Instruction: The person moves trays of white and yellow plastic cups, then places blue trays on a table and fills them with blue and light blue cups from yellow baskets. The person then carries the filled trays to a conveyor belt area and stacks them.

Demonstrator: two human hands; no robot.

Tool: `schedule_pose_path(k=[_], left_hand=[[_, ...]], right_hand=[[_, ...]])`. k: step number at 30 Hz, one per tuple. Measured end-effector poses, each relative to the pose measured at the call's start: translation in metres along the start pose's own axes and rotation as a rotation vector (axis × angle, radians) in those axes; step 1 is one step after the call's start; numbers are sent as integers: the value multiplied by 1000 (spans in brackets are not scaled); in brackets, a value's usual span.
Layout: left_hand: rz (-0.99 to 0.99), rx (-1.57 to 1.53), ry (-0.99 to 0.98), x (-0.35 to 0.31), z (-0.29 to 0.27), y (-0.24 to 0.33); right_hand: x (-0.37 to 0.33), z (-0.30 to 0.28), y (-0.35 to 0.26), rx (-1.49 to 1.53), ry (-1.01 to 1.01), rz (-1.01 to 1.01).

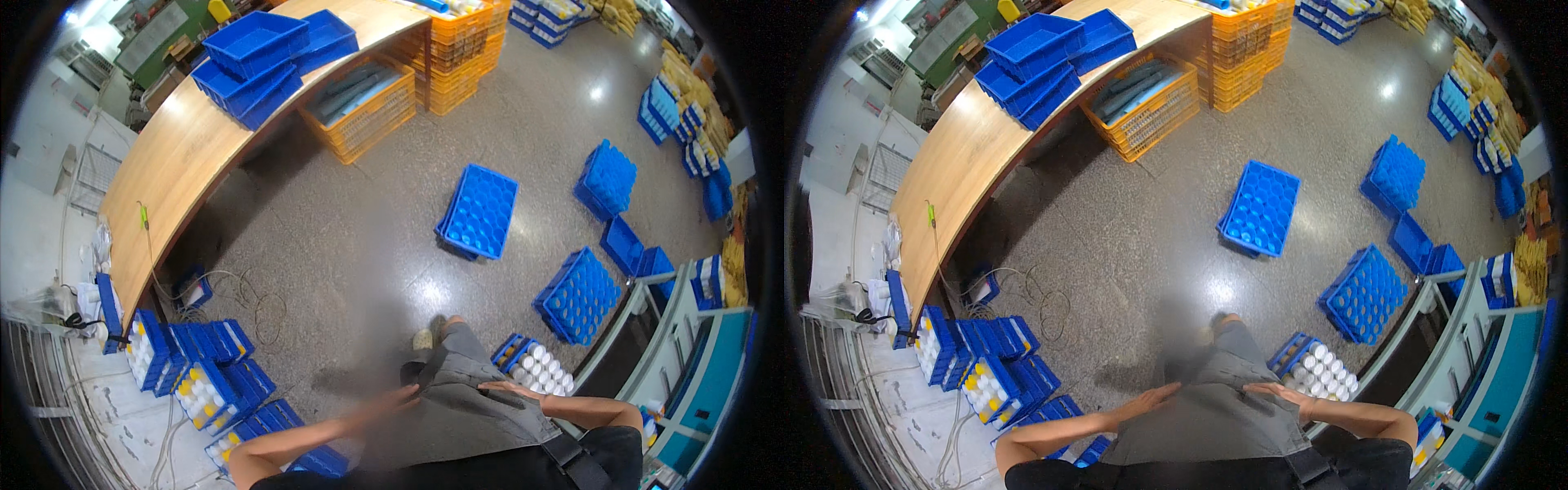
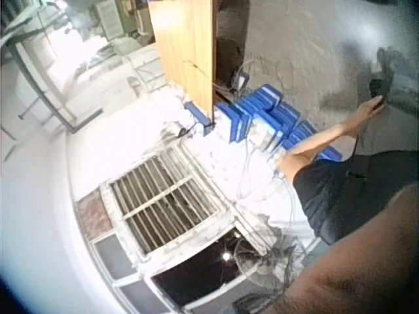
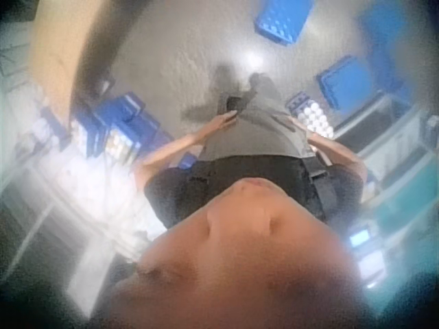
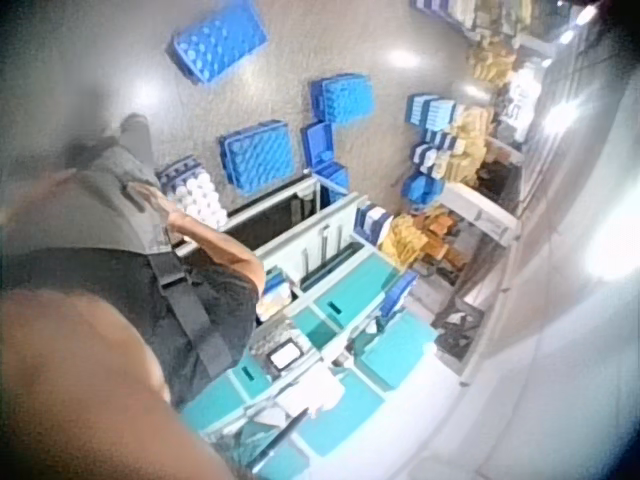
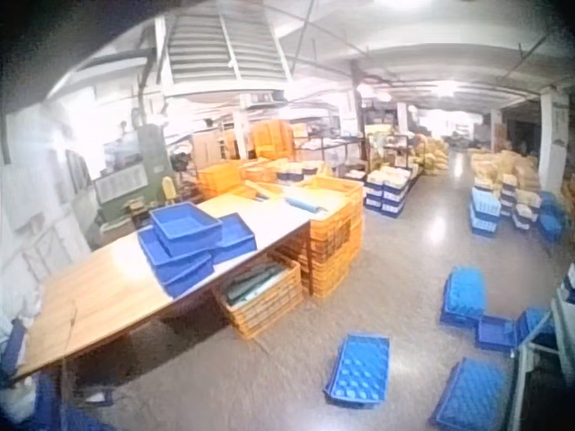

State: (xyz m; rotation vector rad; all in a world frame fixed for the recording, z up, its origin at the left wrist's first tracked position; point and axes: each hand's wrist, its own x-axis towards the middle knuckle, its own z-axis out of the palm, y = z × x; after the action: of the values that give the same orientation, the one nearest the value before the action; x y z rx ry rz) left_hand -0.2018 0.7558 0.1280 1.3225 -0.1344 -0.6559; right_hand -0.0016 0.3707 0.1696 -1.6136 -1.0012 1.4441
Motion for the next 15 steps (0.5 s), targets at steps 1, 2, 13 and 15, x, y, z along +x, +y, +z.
schedule_pose_path(k=[1,2,13,15], left_hand=[[-134,-99,45,7,-16,-2],[-254,-184,91,14,-35,-1],[-349,114,332,103,-299,141],[-227,-3,390,112,-346,184]], right_hand=[[16,-19,-6,10,-22,43],[39,-43,-9,17,-49,-38],[309,-374,-83,-132,-287,-250],[369,-451,-120,-765,-465,-427]])
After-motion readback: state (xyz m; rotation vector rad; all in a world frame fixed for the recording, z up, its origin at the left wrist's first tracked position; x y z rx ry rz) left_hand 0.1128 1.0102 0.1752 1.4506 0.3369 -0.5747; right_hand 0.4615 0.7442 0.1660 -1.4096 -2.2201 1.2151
